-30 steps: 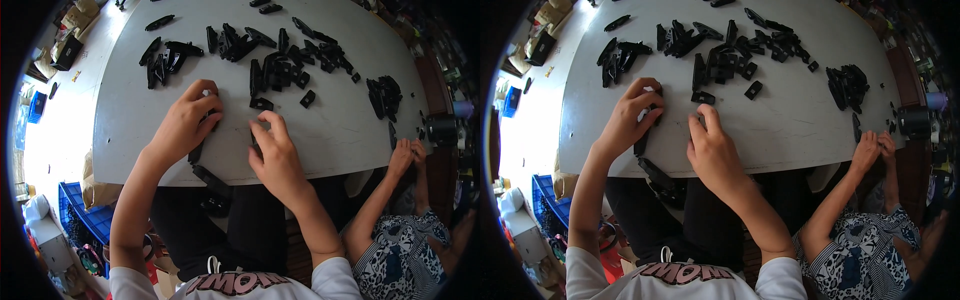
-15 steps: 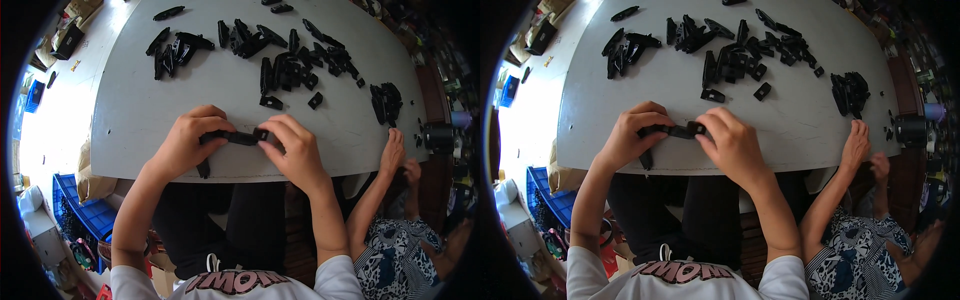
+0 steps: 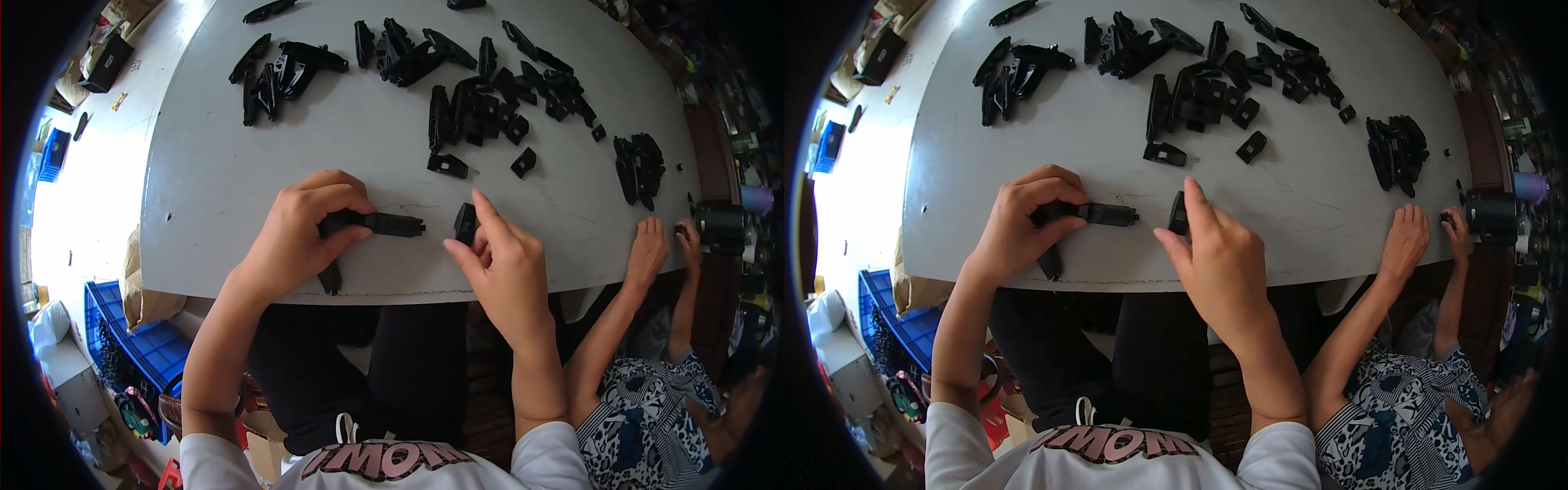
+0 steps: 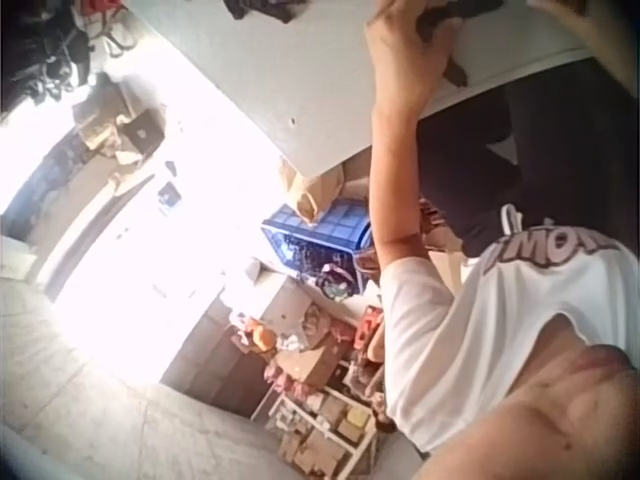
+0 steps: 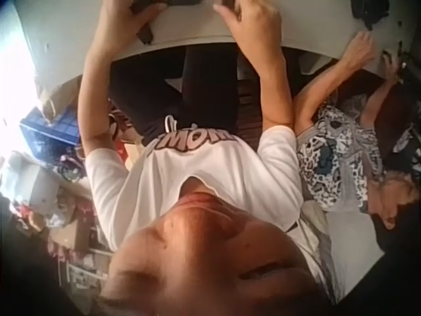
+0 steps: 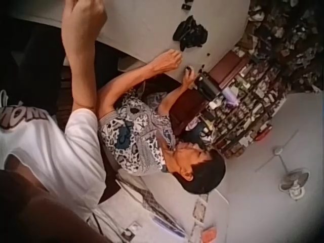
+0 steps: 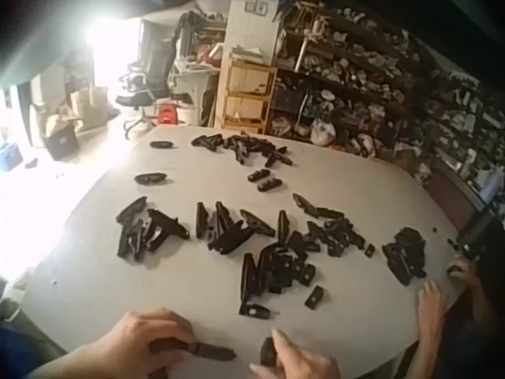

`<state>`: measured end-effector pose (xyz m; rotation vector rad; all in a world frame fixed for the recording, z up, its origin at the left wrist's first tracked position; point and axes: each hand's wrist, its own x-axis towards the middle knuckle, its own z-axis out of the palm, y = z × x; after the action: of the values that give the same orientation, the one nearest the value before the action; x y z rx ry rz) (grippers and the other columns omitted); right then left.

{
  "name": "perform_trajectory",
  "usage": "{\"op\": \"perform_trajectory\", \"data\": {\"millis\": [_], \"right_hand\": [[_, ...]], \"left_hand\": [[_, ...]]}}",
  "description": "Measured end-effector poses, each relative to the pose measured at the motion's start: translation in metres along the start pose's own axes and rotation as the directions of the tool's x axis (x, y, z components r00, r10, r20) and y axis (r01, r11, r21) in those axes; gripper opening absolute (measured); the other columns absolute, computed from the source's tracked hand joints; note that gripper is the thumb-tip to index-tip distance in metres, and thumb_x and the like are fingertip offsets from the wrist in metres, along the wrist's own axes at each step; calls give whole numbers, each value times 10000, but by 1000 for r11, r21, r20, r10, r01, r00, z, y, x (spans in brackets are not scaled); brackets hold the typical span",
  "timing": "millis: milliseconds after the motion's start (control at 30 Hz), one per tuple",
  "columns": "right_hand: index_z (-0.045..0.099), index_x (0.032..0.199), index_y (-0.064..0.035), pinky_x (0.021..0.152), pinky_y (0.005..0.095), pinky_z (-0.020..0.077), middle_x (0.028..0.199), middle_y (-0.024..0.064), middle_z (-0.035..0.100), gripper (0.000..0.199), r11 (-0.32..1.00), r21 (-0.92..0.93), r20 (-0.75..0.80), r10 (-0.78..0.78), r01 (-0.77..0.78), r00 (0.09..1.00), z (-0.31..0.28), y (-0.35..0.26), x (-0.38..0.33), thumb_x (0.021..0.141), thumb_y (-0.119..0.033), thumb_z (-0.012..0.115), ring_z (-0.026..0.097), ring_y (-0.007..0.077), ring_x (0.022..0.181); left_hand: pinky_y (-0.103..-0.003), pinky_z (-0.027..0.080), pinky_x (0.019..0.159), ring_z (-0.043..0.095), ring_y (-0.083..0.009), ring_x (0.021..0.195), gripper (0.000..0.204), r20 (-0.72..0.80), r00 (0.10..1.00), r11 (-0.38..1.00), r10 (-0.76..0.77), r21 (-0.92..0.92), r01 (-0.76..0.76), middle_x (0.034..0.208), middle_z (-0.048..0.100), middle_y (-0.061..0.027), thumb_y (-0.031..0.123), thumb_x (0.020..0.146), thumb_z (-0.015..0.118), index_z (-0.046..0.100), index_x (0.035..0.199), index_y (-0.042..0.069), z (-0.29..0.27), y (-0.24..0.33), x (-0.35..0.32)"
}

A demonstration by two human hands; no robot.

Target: Assembling small black plastic components at a table.

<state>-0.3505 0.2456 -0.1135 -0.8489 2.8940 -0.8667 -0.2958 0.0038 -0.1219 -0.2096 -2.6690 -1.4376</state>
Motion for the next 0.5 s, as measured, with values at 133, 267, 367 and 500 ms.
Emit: {"op": "perform_trajectory", "data": {"millis": [133, 267, 367, 500], "right_hand": [[620, 1207, -2, 591, 316, 499, 860, 113, 628, 455, 992, -89, 30, -90, 92, 995, -14, -2, 0, 764, 25, 721, 611, 209, 662], [640, 1184, -16, 653, 321, 515, 909, 115, 640, 449, 984, 51, 131, -174, 169, 976, -20, 0, 11, 745, 35, 725, 629, 236, 741], [672, 1135, -22, 680, 307, 511, 926, 99, 636, 438, 948, 223, 6, -234, 227, 972, 3, 5, 12, 708, 27, 756, 626, 224, 774], [700, 1061, -11, 668, 296, 506, 909, 94, 630, 403, 872, 419, -91, -239, 255, 967, 22, -7, 18, 670, -5, 798, 618, 215, 747]], "left_hand": [[-302, 520, 773, 642, -230, 853, 249, 2, 999, 999, -42, -34, 42, 1004, 645, -85, -54, 694, 739, 665, 925, 2, -1, -3, -3], [-300, 518, 758, 641, -225, 846, 250, 5, 1000, 1000, -25, -4, 25, 1004, 641, -80, -56, 693, 738, 669, 925, 5, 2, -1, -2], [-299, 515, 745, 640, -221, 837, 254, 27, 1000, 1000, -8, 16, 8, 1003, 640, -78, -55, 692, 739, 672, 928, 8, 3, 2, 0], [-300, 512, 730, 639, -217, 826, 255, 38, 999, 1000, -19, 12, 19, 1002, 640, -77, -53, 689, 743, 677, 927, 12, 4, 3, -1]]}}
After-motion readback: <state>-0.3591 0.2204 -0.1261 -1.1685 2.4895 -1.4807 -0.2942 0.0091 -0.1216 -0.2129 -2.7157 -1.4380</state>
